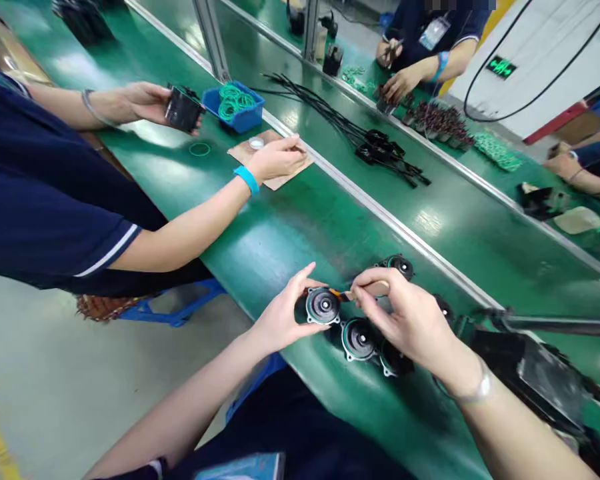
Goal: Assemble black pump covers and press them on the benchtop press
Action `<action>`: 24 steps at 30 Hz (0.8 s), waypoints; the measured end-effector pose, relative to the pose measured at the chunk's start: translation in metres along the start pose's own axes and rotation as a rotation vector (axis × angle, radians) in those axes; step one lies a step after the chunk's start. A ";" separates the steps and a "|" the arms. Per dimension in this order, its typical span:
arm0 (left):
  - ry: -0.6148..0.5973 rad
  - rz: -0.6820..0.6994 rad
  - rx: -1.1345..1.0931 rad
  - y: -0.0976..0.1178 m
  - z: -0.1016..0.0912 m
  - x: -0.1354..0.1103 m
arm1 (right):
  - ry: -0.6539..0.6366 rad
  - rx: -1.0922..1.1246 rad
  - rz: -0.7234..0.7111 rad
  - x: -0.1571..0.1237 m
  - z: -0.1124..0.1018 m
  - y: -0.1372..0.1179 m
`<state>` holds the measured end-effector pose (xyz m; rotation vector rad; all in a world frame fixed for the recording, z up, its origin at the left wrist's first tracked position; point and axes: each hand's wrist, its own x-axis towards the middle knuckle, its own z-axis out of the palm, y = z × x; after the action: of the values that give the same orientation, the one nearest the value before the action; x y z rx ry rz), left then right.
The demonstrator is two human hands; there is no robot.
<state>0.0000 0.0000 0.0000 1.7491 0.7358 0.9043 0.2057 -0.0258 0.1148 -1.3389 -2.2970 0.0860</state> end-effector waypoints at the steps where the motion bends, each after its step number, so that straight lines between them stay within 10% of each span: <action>1: 0.047 -0.016 0.035 0.000 0.006 -0.003 | 0.015 -0.018 0.013 -0.004 0.000 -0.003; 11: 0.411 -0.007 0.396 0.006 0.045 -0.021 | 0.182 -0.109 0.114 -0.027 0.003 -0.039; 24: 0.472 0.097 0.438 0.005 0.044 -0.022 | 0.224 0.116 0.022 -0.028 0.014 -0.054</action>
<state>0.0252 -0.0405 -0.0106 1.9814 1.2363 1.3215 0.1677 -0.0751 0.1076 -1.2480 -2.0589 0.0716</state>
